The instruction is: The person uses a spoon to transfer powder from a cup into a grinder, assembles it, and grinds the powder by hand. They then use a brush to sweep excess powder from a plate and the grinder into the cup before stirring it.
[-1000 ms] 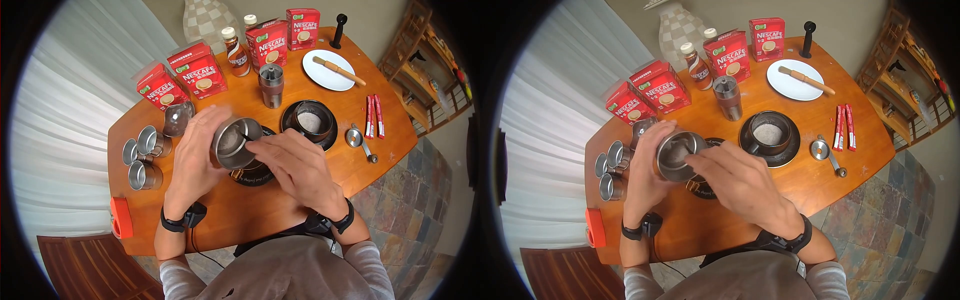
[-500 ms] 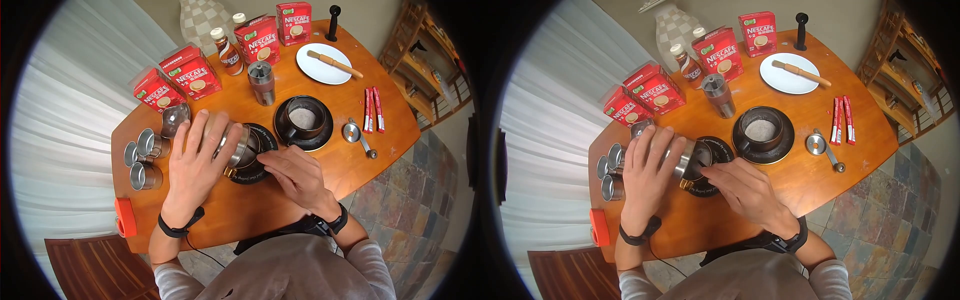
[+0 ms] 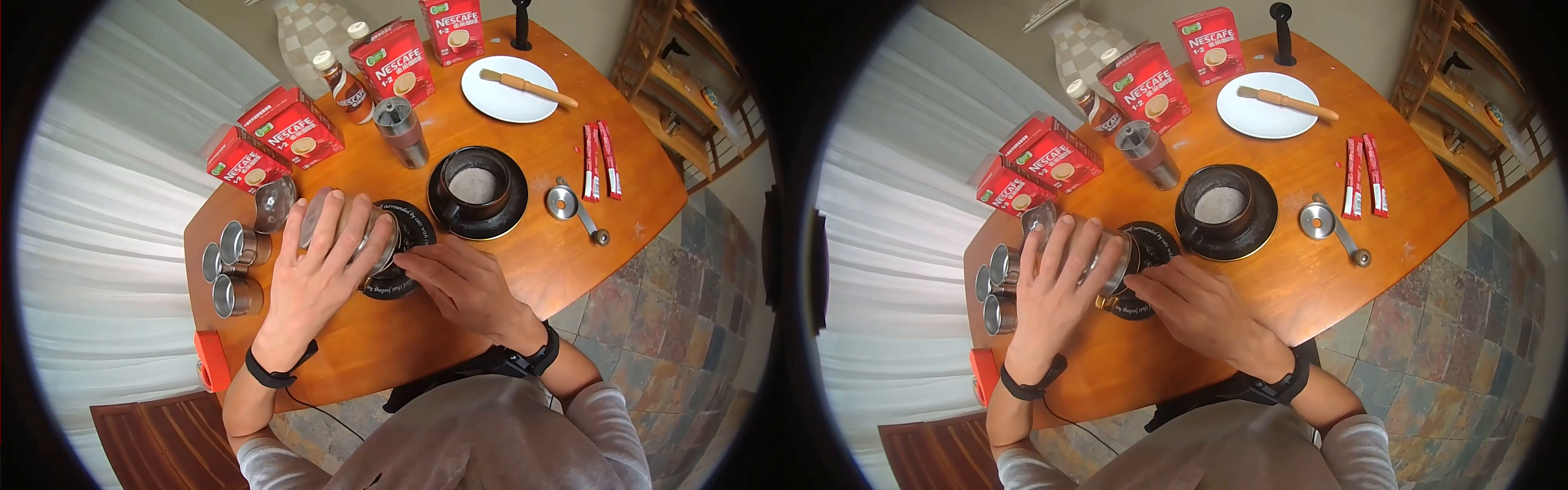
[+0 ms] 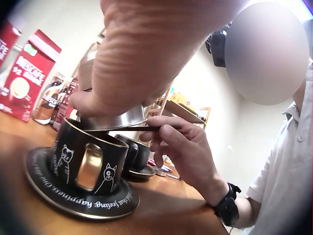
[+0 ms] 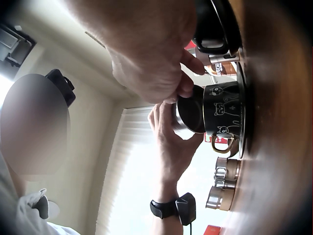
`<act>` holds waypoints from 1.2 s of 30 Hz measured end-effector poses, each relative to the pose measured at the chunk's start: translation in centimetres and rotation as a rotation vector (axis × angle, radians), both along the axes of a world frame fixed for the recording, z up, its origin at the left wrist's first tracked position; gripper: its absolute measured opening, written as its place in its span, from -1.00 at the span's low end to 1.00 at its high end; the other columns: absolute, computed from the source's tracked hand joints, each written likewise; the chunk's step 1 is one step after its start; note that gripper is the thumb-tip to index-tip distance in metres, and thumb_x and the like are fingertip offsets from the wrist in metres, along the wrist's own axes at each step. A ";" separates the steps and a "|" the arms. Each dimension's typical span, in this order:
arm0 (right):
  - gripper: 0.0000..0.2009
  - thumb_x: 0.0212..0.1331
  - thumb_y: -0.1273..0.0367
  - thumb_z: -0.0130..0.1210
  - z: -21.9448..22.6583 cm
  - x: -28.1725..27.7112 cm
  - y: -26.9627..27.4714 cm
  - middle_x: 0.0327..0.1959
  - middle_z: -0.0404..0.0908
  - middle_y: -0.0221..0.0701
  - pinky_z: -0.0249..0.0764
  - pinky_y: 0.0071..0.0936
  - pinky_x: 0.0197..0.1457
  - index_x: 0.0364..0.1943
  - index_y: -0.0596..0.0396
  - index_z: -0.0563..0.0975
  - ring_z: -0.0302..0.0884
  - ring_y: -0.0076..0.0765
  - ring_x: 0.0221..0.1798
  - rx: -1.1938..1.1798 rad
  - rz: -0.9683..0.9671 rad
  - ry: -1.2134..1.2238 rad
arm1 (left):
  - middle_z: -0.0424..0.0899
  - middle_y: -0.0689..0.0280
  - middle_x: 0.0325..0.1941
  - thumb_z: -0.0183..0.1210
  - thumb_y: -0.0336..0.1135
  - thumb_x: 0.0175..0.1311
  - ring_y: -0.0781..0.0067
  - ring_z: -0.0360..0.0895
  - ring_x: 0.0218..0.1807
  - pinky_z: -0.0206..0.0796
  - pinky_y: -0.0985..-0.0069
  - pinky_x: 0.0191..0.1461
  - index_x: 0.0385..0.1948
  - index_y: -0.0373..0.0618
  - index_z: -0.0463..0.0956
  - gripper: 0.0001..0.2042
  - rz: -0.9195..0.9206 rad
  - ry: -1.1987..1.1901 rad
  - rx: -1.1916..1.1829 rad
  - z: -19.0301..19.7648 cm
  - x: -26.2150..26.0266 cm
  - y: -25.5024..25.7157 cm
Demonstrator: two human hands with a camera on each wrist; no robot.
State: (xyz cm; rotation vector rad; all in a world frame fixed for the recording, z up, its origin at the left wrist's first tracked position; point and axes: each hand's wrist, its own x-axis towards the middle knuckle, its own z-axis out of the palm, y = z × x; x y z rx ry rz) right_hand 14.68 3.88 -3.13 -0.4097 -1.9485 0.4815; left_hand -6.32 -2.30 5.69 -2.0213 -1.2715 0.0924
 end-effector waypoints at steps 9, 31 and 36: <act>-0.60 0.03 0.62 0.31 0.1 0.2 0.2 -0.14 0.71 -0.30 0.63 -0.27 -0.10 0.04 0.16 0.67 0.63 -0.14 -0.18 -0.047 0.030 0.043 | 0.49 0.46 0.37 0.26 -0.34 0.23 0.30 0.35 0.48 0.19 -0.09 0.63 0.23 0.34 0.55 -0.52 -0.030 -0.002 0.022 -0.5 -0.1 0.4; -0.63 0.07 0.63 0.31 4.9 -2.6 2.6 -0.13 0.73 -0.34 0.57 -0.34 -0.25 0.01 0.10 0.70 0.65 -0.17 -0.25 0.064 0.103 0.064 | 0.55 0.23 0.37 0.51 -0.61 -0.24 0.05 0.39 0.47 0.17 0.20 0.60 0.30 -0.09 0.47 -0.16 0.014 -1.273 -0.332 0.5 -4.5 1.0; -0.61 0.07 0.50 0.29 6.0 -3.6 2.9 -0.11 0.66 -0.36 0.58 -0.36 -0.26 0.06 0.09 0.65 0.61 -0.25 -0.25 0.214 0.066 -0.108 | 0.55 0.22 0.40 0.54 -0.58 -0.24 0.06 0.39 0.48 0.20 0.18 0.59 0.31 -0.09 0.47 -0.15 -0.044 -1.308 -0.352 0.3 -4.9 1.0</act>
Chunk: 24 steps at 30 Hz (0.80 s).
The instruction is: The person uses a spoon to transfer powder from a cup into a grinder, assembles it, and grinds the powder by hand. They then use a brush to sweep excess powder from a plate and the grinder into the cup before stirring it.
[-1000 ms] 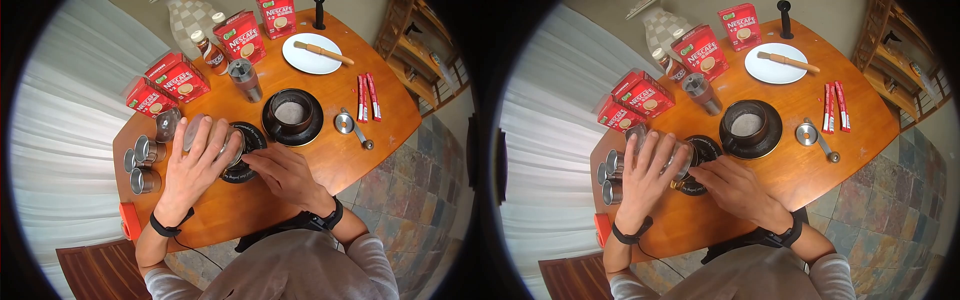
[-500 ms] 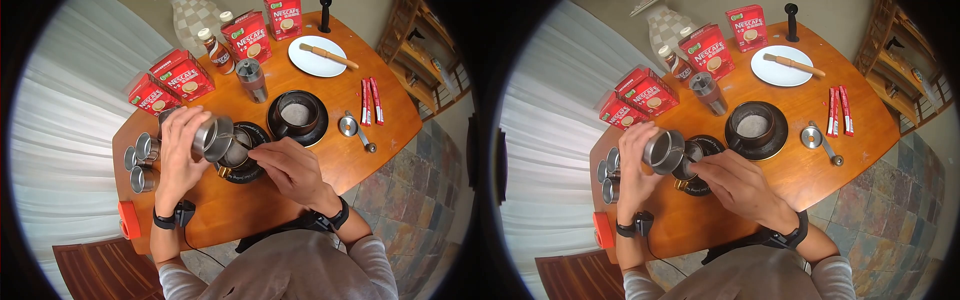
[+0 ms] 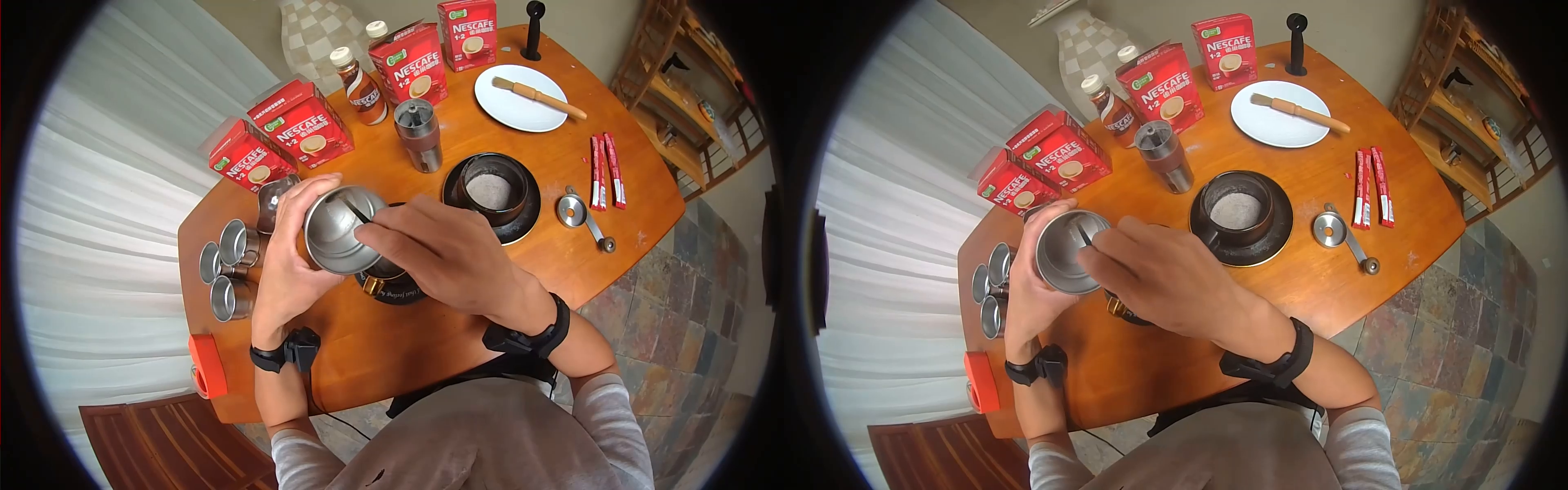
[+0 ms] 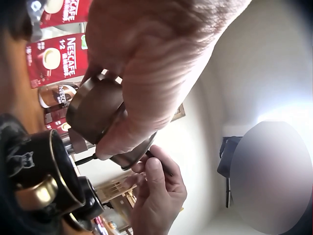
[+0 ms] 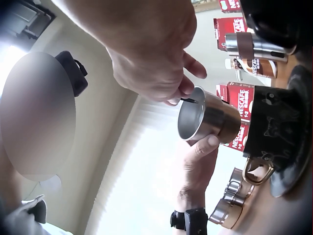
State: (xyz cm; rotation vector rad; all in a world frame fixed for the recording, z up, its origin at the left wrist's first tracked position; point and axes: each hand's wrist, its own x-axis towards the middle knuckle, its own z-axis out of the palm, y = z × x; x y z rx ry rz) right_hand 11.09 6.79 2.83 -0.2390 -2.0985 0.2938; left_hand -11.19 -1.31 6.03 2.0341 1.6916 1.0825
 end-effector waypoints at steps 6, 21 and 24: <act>-0.62 0.05 0.46 0.29 -0.1 0.3 -1.1 -0.12 0.62 -0.38 0.57 -0.36 -0.28 0.03 0.09 0.65 0.59 -0.30 -0.25 0.048 0.007 -0.137 | 0.54 0.21 0.42 0.58 -0.54 -0.23 0.06 0.39 0.49 0.22 0.15 0.57 0.32 -0.08 0.47 -0.14 -0.036 0.039 0.062 -0.2 -0.3 -0.2; -0.73 0.17 0.45 0.32 1.4 0.2 -1.2 -0.23 0.65 -0.52 0.51 -0.32 -0.35 -0.03 -0.05 0.68 0.55 -0.28 -0.24 -0.140 0.053 -0.138 | 0.50 0.15 0.46 0.64 -0.51 -0.16 0.17 0.42 0.50 0.31 0.26 0.52 0.34 -0.13 0.43 -0.14 -0.096 -0.157 0.022 -0.7 -0.1 -0.3; -0.76 0.19 0.45 0.33 1.4 -0.3 -1.2 -0.24 0.64 -0.53 0.51 -0.34 -0.37 -0.06 -0.07 0.68 0.54 -0.30 -0.24 -0.165 0.022 -0.033 | 0.50 0.14 0.46 0.64 -0.52 -0.16 0.17 0.44 0.49 0.31 0.26 0.53 0.34 -0.13 0.43 -0.13 -0.104 -0.157 0.017 -0.6 0.1 -0.3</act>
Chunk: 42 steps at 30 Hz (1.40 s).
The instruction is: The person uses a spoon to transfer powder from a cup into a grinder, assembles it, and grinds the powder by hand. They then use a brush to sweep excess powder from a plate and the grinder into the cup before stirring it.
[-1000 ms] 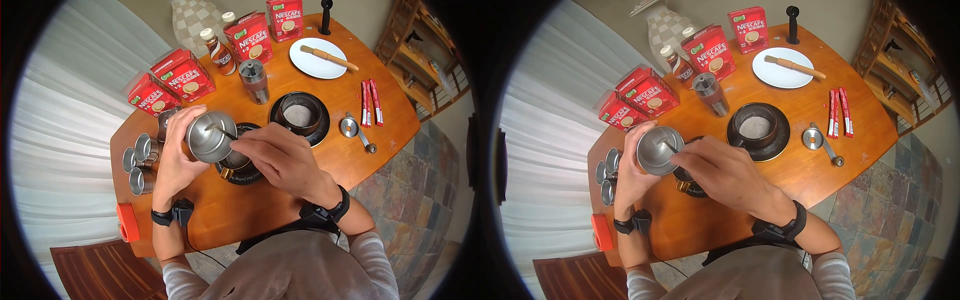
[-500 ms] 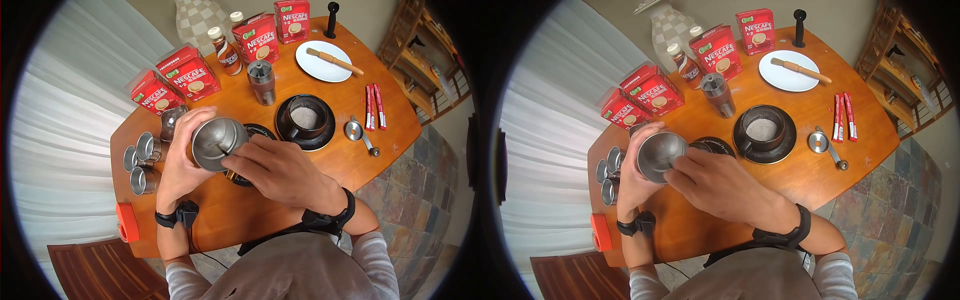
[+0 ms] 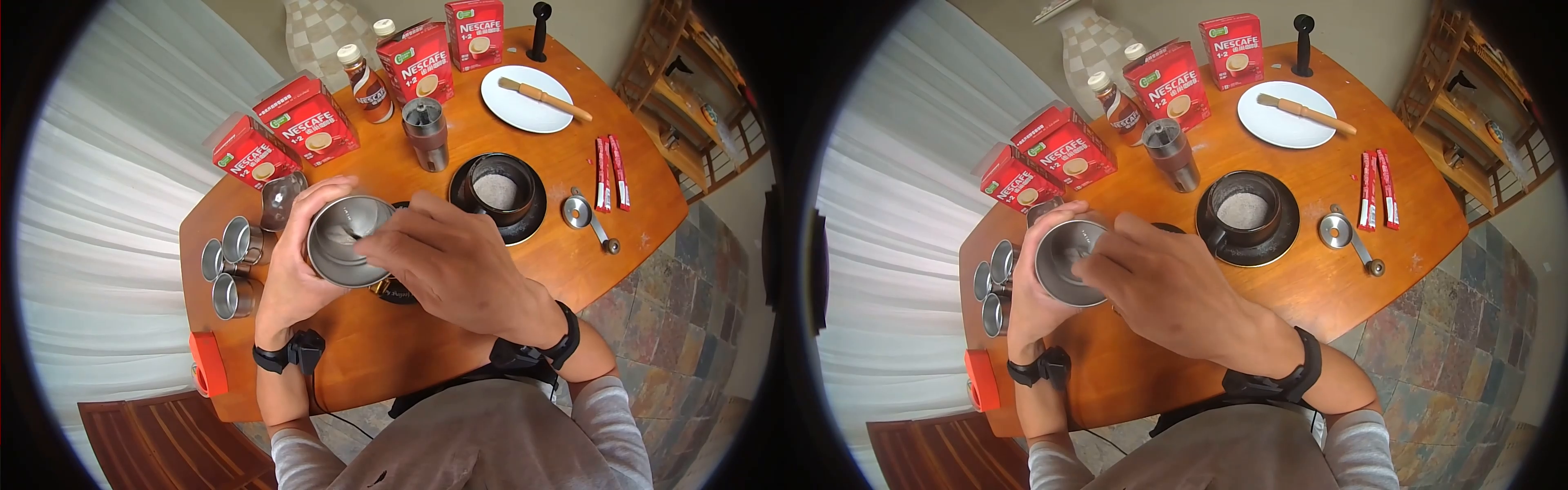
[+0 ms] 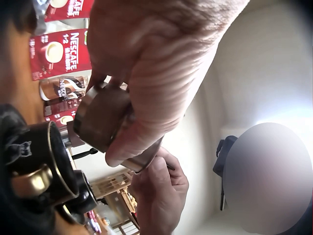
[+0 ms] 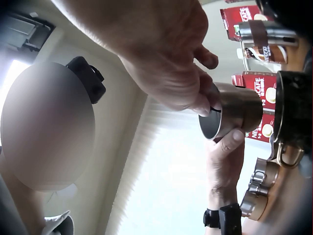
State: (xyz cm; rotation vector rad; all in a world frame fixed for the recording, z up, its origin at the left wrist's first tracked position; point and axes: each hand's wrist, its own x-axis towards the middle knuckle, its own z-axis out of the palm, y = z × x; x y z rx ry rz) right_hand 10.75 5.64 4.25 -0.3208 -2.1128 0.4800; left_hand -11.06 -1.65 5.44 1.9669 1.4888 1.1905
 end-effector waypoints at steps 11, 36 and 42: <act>-0.77 0.18 0.43 0.37 0.4 0.0 0.1 -0.27 0.64 -0.54 0.50 -0.33 -0.36 -0.07 -0.08 0.68 0.52 -0.31 -0.25 -0.028 0.013 -0.037 | 0.51 0.17 0.46 0.65 -0.50 -0.14 0.25 0.49 0.45 0.34 0.29 0.51 0.38 -0.13 0.40 -0.11 0.009 -0.051 -0.018 -0.3 -0.1 0.0; -0.74 0.04 0.47 0.27 1.0 1.6 1.3 -0.28 0.58 -0.53 0.47 -0.32 -0.41 -0.13 -0.03 0.69 0.46 -0.32 -0.22 0.082 0.031 -0.079 | 0.50 0.17 0.45 0.60 -0.56 -0.16 0.13 0.41 0.50 0.27 0.25 0.55 0.34 -0.11 0.43 -0.15 0.049 0.109 -0.046 0.5 0.6 -0.2; -0.65 -0.04 0.43 0.28 1.5 1.8 0.4 -0.20 0.62 -0.56 0.54 -0.40 -0.32 -0.07 -0.04 0.71 0.50 -0.33 -0.23 0.257 -0.083 -0.251 | 0.55 0.14 0.35 0.57 -0.59 -0.22 -0.04 0.41 0.45 0.25 0.15 0.53 0.28 -0.10 0.48 -0.18 0.027 0.197 0.058 0.7 1.3 -0.1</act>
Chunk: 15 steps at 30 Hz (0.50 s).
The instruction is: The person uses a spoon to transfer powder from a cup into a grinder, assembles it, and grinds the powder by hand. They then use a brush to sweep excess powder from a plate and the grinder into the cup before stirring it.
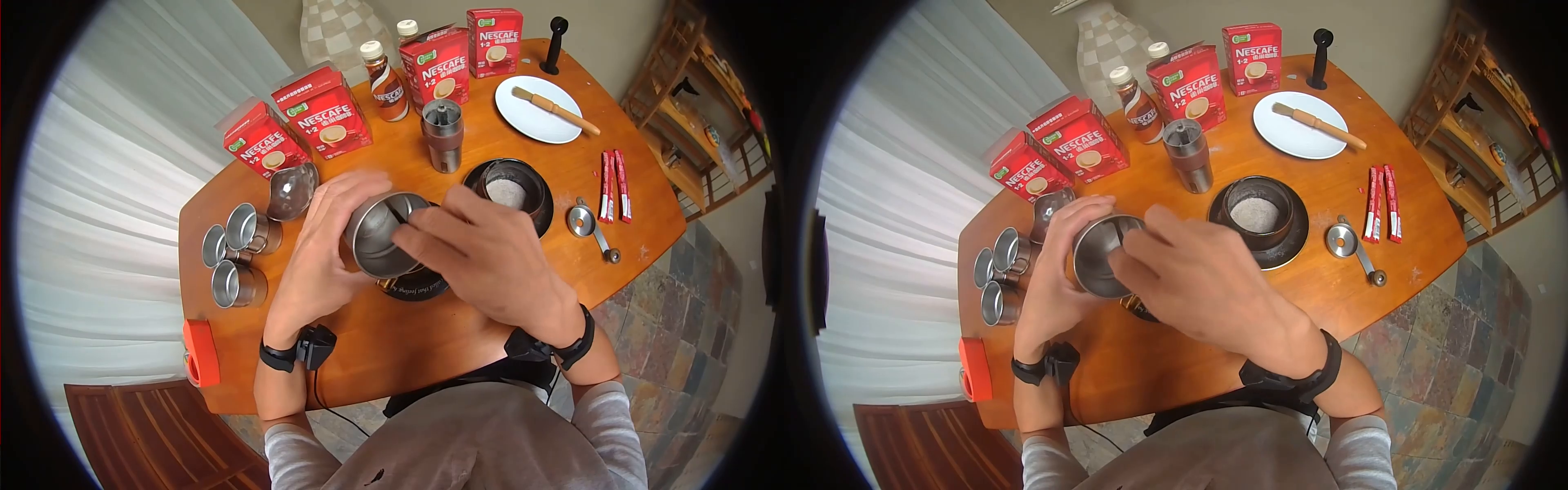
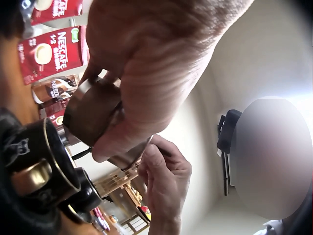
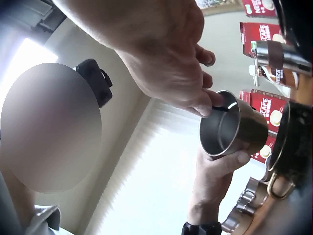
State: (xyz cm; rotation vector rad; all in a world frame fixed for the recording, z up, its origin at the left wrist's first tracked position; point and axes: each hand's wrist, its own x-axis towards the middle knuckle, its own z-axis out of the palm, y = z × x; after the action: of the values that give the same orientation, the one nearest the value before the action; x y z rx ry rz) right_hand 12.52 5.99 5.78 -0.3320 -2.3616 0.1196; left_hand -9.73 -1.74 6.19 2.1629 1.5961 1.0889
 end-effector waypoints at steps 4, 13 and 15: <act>-0.67 -0.01 0.39 0.25 -0.5 -0.2 -0.3 -0.22 0.55 -0.54 0.55 -0.39 -0.31 -0.07 -0.02 0.68 0.50 -0.34 -0.21 0.018 0.085 -0.062 | 0.55 0.13 0.34 0.56 -0.59 -0.21 -0.06 0.41 0.45 0.26 0.13 0.53 0.27 -0.10 0.48 -0.19 -0.005 -0.001 -0.004 0.0 0.0 0.0; -0.66 0.04 0.44 0.23 -0.8 -0.6 -0.5 -0.22 0.58 -0.51 0.58 -0.37 -0.23 -0.03 -0.02 0.66 0.52 -0.29 -0.18 -0.085 0.050 -0.019 | 0.55 0.15 0.35 0.57 -0.60 -0.20 -0.07 0.39 0.46 0.25 0.12 0.53 0.27 -0.09 0.47 -0.19 -0.018 0.009 0.028 -0.2 0.0 0.2; -0.68 0.06 0.46 0.26 -1.2 -0.5 -0.4 -0.20 0.62 -0.48 0.58 -0.34 -0.20 -0.03 -0.02 0.68 0.54 -0.26 -0.16 -0.181 0.071 -0.002 | 0.54 0.16 0.36 0.56 -0.60 -0.20 -0.07 0.38 0.47 0.24 0.12 0.54 0.27 -0.09 0.48 -0.19 0.002 0.012 0.014 -0.2 0.0 0.1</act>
State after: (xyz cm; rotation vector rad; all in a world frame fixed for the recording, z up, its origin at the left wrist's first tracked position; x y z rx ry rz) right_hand 12.01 5.61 4.58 -0.3352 -2.3708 0.3676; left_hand -9.72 -1.65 6.01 2.1809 1.6014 1.0926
